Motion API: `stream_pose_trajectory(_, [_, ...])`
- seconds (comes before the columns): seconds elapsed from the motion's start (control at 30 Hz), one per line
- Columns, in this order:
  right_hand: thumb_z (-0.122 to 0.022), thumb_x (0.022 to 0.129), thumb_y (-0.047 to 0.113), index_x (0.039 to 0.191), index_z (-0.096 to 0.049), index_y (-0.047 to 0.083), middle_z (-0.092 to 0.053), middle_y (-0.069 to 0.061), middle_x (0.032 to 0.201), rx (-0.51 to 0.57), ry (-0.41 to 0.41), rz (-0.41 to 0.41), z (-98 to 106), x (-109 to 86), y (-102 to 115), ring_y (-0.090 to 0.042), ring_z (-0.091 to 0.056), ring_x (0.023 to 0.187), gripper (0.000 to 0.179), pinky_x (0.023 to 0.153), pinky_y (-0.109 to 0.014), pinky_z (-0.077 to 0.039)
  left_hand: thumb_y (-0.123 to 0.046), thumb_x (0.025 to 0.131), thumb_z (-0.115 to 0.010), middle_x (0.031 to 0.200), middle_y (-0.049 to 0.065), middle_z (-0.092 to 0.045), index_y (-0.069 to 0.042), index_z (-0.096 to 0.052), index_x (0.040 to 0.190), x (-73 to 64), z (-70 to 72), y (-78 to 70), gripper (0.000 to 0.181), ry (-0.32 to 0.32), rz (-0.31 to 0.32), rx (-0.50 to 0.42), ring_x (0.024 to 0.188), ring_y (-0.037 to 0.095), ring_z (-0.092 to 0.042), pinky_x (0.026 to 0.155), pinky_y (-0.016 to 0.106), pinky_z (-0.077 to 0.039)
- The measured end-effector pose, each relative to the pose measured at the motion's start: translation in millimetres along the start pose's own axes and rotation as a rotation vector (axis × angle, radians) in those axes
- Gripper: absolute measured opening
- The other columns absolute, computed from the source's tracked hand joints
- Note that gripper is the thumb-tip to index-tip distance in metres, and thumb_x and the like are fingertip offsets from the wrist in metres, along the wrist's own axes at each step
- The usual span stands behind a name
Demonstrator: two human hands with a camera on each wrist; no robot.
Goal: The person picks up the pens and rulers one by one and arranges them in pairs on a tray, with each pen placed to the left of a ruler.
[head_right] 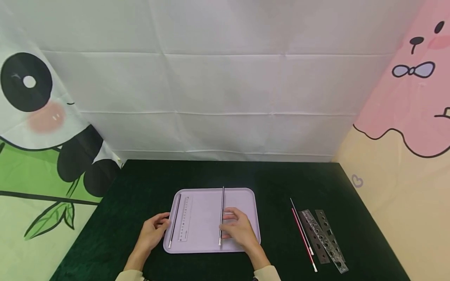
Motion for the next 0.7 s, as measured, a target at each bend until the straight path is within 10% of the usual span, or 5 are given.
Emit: stream_pose_trajectory(0.7, [-0.075, 0.084, -0.005, 0.135, -0.055, -0.007, -0.063, -0.023, 0.119, 0.005, 0.011, 0.037, -25, 6.8, -6, -0.024, -0.071, 0.083, 0.054, 0.063, -0.042, -0.06, -0.008, 0.102, -0.06, 0.113, 0.015, -0.065, 0.0, -0.063, 0.135, -0.1, -0.6, -0.1, 0.034, -0.004, -0.007, 0.007, 0.093, 0.024, -0.059, 0.079, 0.034, -0.049])
Point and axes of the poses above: each hand's wrist, its own x-axis towards the middle knuckle, its own z-axis out of the back of the hand, y = z × x, the point moved 5 cm from there along x, towards the middle knuckle
